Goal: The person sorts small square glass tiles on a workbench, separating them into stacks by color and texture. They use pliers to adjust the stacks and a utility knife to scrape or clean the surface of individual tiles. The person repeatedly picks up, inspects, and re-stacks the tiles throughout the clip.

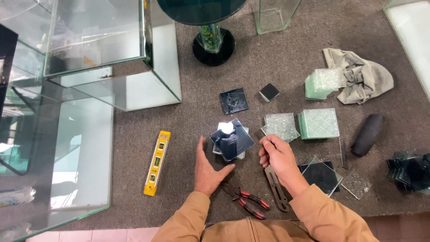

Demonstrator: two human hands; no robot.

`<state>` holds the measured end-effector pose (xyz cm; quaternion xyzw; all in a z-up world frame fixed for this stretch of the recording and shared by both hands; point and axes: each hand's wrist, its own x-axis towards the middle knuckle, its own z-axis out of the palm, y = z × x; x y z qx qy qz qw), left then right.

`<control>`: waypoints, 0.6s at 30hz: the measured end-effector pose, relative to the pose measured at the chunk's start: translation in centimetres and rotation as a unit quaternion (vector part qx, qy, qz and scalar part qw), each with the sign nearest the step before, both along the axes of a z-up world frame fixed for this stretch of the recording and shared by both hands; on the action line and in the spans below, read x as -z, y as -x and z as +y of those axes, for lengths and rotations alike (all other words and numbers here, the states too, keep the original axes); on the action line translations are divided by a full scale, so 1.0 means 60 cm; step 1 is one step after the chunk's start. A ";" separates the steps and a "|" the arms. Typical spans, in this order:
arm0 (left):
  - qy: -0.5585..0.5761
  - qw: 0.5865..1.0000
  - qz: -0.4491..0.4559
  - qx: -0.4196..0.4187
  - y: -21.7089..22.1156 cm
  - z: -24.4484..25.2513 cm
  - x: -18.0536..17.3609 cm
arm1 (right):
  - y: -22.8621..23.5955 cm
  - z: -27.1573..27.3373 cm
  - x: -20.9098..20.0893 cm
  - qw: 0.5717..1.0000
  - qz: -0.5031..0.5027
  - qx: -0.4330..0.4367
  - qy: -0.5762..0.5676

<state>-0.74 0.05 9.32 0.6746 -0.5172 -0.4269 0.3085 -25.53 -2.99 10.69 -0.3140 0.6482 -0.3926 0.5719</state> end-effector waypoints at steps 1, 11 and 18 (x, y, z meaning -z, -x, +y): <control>-0.002 1.000 0.011 -0.002 0.003 -0.001 -0.004 | 0.014 0.004 0.012 1.000 0.002 0.011 0.001; -0.062 0.997 -0.044 0.005 -0.014 -0.011 0.003 | -0.010 0.065 0.031 0.996 -0.048 0.052 -0.044; -0.060 0.997 -0.035 0.010 0.008 -0.033 -0.017 | -0.034 0.019 -0.030 0.998 -0.045 0.037 -0.015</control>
